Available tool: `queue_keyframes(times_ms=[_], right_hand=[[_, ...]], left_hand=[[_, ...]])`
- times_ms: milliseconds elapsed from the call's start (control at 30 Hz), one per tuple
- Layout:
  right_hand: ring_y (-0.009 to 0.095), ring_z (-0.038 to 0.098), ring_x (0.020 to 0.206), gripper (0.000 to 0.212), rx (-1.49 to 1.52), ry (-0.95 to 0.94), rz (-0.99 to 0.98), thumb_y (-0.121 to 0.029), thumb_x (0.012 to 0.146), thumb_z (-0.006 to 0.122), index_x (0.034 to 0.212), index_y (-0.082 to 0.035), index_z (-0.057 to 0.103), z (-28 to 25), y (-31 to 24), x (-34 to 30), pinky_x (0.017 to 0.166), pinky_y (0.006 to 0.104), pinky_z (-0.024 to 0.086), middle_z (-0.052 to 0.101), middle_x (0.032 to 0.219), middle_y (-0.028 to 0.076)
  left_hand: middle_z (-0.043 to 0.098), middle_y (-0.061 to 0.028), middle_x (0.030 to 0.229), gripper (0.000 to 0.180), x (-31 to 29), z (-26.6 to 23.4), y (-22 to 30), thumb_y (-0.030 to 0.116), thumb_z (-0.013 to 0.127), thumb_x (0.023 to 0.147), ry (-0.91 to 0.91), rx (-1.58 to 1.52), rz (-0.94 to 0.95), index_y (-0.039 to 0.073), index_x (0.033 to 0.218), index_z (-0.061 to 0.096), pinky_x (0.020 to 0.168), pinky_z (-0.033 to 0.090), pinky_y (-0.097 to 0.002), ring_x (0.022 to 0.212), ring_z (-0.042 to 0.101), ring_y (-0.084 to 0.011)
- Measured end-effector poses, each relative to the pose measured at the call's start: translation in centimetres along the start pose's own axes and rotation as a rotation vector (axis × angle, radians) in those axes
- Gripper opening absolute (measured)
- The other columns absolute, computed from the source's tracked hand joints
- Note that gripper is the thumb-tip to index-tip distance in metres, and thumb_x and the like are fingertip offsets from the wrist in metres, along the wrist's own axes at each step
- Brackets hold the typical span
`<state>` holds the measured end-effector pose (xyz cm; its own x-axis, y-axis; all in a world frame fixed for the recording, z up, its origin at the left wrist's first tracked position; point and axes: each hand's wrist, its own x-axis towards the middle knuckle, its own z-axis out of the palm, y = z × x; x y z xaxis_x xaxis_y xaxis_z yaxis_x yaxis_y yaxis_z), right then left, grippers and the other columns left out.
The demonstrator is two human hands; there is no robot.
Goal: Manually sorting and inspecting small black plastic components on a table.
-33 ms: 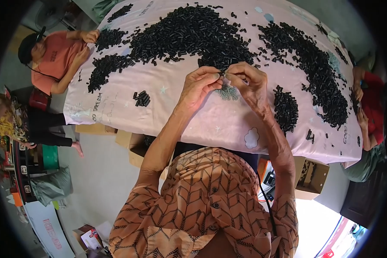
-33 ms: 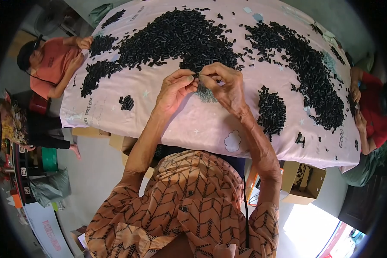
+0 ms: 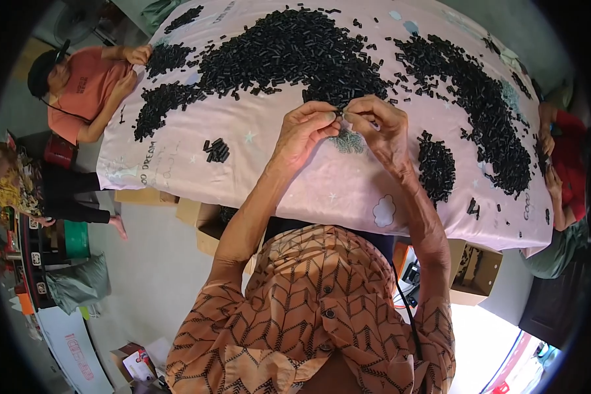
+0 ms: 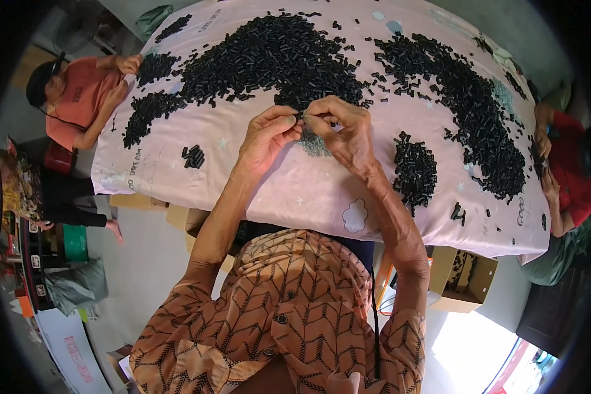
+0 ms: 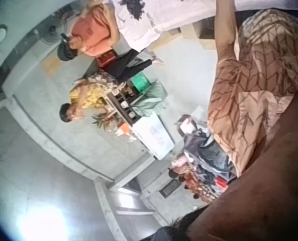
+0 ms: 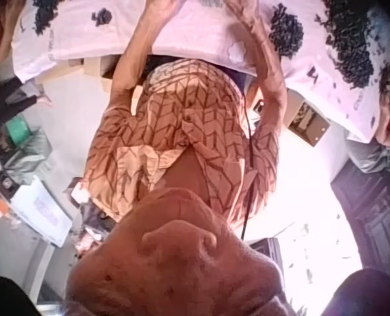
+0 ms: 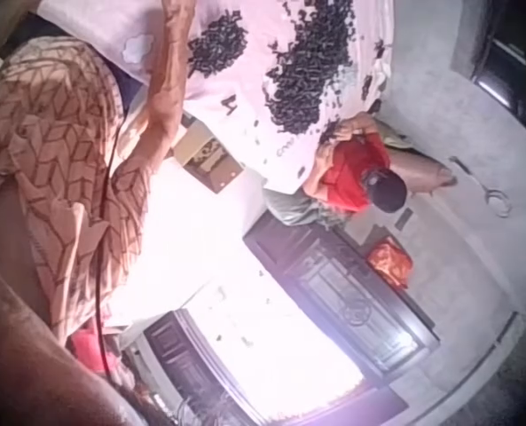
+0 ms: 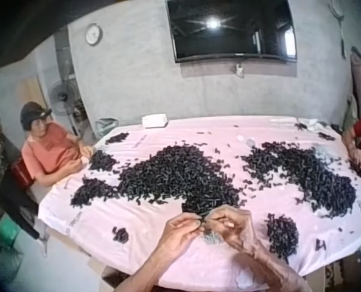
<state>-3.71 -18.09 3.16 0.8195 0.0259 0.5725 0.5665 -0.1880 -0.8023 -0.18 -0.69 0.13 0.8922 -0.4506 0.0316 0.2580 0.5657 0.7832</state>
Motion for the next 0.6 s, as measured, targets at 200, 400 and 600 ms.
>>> queue_keyframes(times_ms=[200, 400, 600], right_hand=[[0.012, 0.062, 0.074, 0.009, -0.022, -0.007, 0.009, 0.007, 0.077, 0.063, 0.085, 0.002, 0.063, 0.1, -0.1, -0.1, 0.063, 0.0224, 0.051, 0.064, 0.083, 0.007], [0.015, 0.061, 0.075, 0.016, -0.161, -0.099, -0.114, 0.009, 0.077, 0.06, 0.092, 0.003, 0.064, 0.0, -1.5, 0.0, 0.063, 0.0249, 0.05, 0.063, 0.091, 0.012], [0.009, 0.056, 0.065, 0.015, 0.024, 0.168, 0.133, 0.004, 0.08, 0.063, 0.094, 0.002, 0.065, -3.9, -0.9, 0.9, 0.058, 0.0203, 0.045, 0.063, 0.083, 0.006]], left_hand=[[0.068, -0.0123, 0.087, 0.015, -0.1, 0.0, 0.1, 0.0, 0.063, 0.083, 0.004, -0.008, -0.022, -0.003, 0.098, 0.063, 0.072, 0.057, -0.0291, 0.076, 0.067, -0.017], [0.068, -0.014, 0.087, 0.015, 0.1, -0.4, -0.4, -0.001, 0.062, 0.084, -0.016, -0.098, -0.034, -0.002, 0.099, 0.063, 0.071, 0.057, -0.0287, 0.077, 0.067, -0.0181], [0.068, -0.015, 0.088, 0.015, 0.2, -0.8, -0.2, -0.001, 0.061, 0.084, -0.055, -0.146, -0.038, -0.002, 0.099, 0.064, 0.072, 0.058, -0.0291, 0.076, 0.067, -0.0194]])
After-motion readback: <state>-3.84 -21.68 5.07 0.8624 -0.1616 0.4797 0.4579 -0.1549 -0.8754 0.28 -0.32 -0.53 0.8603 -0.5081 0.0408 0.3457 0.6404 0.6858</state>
